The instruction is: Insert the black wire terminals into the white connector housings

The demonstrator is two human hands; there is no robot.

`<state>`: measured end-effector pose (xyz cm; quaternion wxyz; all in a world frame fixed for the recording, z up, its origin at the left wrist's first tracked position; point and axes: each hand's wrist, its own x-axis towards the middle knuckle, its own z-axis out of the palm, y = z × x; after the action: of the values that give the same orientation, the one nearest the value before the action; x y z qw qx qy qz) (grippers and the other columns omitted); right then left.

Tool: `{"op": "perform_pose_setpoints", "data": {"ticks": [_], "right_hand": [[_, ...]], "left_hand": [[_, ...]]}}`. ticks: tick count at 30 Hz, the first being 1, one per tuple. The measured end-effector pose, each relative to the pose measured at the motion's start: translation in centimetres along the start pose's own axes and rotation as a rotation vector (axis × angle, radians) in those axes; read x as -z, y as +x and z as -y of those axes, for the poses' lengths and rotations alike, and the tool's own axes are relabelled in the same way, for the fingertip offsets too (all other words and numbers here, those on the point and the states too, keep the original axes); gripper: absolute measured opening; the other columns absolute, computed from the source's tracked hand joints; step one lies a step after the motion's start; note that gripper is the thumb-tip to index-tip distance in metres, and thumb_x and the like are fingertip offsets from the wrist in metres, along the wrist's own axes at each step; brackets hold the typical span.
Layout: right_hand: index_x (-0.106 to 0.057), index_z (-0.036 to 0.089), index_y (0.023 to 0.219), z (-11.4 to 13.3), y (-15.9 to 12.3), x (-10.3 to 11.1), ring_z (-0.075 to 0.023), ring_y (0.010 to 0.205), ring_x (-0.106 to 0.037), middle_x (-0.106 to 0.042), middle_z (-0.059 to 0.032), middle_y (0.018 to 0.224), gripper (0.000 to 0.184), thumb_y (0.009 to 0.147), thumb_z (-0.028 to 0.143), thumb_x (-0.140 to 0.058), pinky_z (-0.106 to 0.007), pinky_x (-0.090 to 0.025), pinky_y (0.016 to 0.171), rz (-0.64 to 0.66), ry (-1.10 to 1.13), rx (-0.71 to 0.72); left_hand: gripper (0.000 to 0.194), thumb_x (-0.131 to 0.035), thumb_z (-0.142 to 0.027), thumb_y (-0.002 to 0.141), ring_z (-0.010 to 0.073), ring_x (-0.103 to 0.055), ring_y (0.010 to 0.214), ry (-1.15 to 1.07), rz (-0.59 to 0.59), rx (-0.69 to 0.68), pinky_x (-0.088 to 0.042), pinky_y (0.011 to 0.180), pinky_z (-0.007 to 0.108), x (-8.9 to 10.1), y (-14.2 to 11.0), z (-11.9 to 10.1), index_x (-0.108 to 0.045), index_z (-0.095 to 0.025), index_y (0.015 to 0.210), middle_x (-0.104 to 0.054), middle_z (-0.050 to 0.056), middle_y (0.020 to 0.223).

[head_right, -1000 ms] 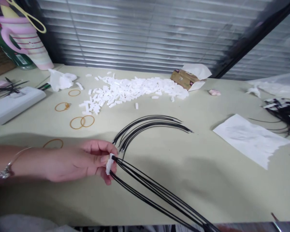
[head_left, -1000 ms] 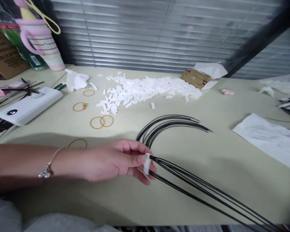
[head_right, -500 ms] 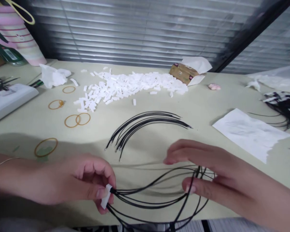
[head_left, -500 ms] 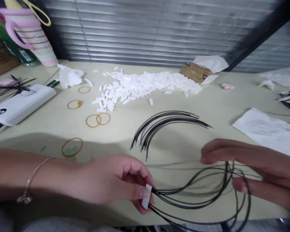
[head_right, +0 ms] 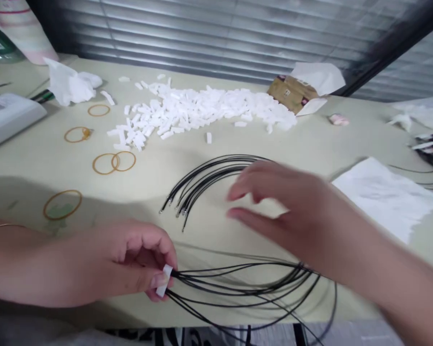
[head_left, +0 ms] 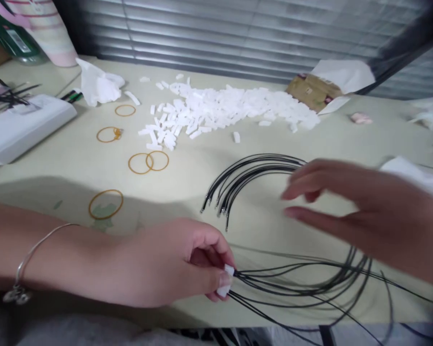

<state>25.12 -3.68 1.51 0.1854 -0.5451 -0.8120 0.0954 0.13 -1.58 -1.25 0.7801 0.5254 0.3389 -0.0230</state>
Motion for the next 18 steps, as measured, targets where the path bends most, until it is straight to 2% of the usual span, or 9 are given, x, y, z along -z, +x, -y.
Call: {"op": "perform_pose_setpoints", "data": {"ticks": [1,3,5,11,18], "right_hand": [[-0.060,0.024,0.082,0.9,0.6,-0.9,-0.0148,0.072,-0.052,-0.055,-0.0036,0.085,0.012,0.084,0.024,-0.048,-0.026,-0.044,0.063,0.080,0.034,0.103],[-0.063,0.023,0.090,2.2,1.1,-2.4,-0.0159,0.075,-0.049,-0.054,-0.0044,0.084,0.019,0.084,0.015,-0.045,-0.028,-0.043,0.067,0.150,-0.017,0.270],[-0.064,0.023,0.098,2.5,0.9,-3.2,-0.0172,0.077,-0.047,-0.054,-0.0048,0.083,0.027,0.083,0.011,-0.044,-0.030,-0.042,0.070,0.173,-0.046,0.363],[-0.061,0.019,0.106,0.9,0.6,-3.4,-0.0159,0.075,-0.043,-0.053,-0.0051,0.081,0.024,0.084,0.016,-0.050,-0.029,-0.041,0.068,0.240,0.001,0.487],[-0.057,0.020,0.112,0.3,0.9,-3.7,-0.0163,0.079,-0.045,-0.053,-0.0058,0.089,0.029,0.085,0.014,-0.049,-0.031,-0.042,0.072,0.200,-0.011,0.434]], "left_hand": [[0.017,-0.057,-0.033,0.077,0.0150,-0.065,0.076,0.029,0.001,0.006,-0.048,0.070,0.025,0.0,0.0,0.0,-0.056,-0.017,0.083,-0.066,0.003,0.079],[0.017,-0.056,-0.033,0.078,0.0147,-0.065,0.076,0.073,-0.003,0.020,-0.048,0.068,0.023,0.0,-0.1,-0.2,-0.056,-0.018,0.085,-0.068,0.003,0.080],[0.016,-0.056,-0.032,0.078,0.0136,-0.065,0.075,0.099,0.011,0.040,-0.047,0.064,0.019,0.1,-0.1,-0.3,-0.057,-0.018,0.086,-0.068,0.002,0.079],[0.012,-0.057,-0.028,0.077,0.0127,-0.065,0.074,0.066,0.043,0.068,-0.044,0.060,0.015,0.3,0.0,-0.7,-0.057,-0.019,0.085,-0.068,0.001,0.078],[0.011,-0.059,-0.028,0.075,0.0109,-0.063,0.071,0.036,0.019,0.087,-0.043,0.059,0.013,0.1,-0.1,-0.7,-0.059,-0.019,0.082,-0.066,-0.002,0.072]]}}
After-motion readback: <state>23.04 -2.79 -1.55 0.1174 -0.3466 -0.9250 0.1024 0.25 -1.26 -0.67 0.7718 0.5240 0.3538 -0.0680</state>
